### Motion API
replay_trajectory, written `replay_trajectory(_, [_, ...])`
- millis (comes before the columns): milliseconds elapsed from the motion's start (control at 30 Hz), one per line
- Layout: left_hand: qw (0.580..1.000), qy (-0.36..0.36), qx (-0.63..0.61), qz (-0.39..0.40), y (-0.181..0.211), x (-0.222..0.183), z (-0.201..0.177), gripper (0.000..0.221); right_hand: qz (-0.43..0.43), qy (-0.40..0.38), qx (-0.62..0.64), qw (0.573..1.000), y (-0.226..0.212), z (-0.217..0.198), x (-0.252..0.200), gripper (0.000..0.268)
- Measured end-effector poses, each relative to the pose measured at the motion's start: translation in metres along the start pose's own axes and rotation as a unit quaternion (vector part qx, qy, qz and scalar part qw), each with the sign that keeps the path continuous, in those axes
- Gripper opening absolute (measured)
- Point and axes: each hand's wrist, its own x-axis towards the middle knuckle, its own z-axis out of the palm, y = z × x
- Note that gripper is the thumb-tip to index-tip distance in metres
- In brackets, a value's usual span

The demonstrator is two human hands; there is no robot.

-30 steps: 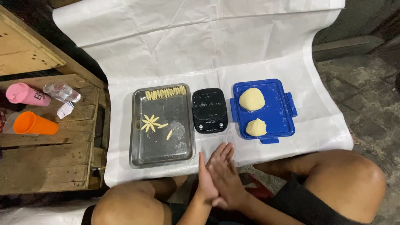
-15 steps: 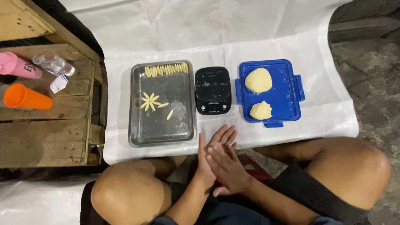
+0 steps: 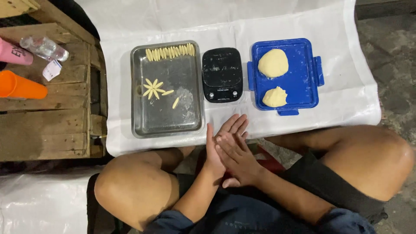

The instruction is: Shaping small pieces of dough into thin strips and arranging them on a metal tray.

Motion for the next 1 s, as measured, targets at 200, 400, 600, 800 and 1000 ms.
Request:
replay_trajectory(200, [1.000, -0.006, -0.019, -0.012, -0.004, 0.006, -0.016, 0.091, 0.062, 0.014, -0.053, 0.997, -0.002, -0.017, 0.011, 0.103])
replay_trajectory(400, [0.999, 0.012, -0.047, -0.011, -0.004, 0.000, -0.002, 0.093, 0.063, 0.019, -0.052, 0.996, 0.015, 0.001, -0.004, 0.091])
replay_trajectory(600, [0.993, 0.102, -0.057, -0.033, -0.005, 0.014, -0.032, 0.092, 0.018, 0.038, 0.082, 0.996, 0.007, 0.000, -0.004, 0.107])
replay_trajectory(800, [0.938, 0.343, -0.037, -0.038, -0.011, 0.031, -0.101, 0.052, 0.227, 0.229, 0.130, 0.938, 0.059, -0.024, 0.004, 0.082])
replay_trajectory(1000, [0.938, 0.337, 0.071, 0.048, 0.022, 0.035, -0.074, 0.019, 0.312, 0.281, 0.184, 0.889, 0.066, -0.024, -0.003, 0.062])
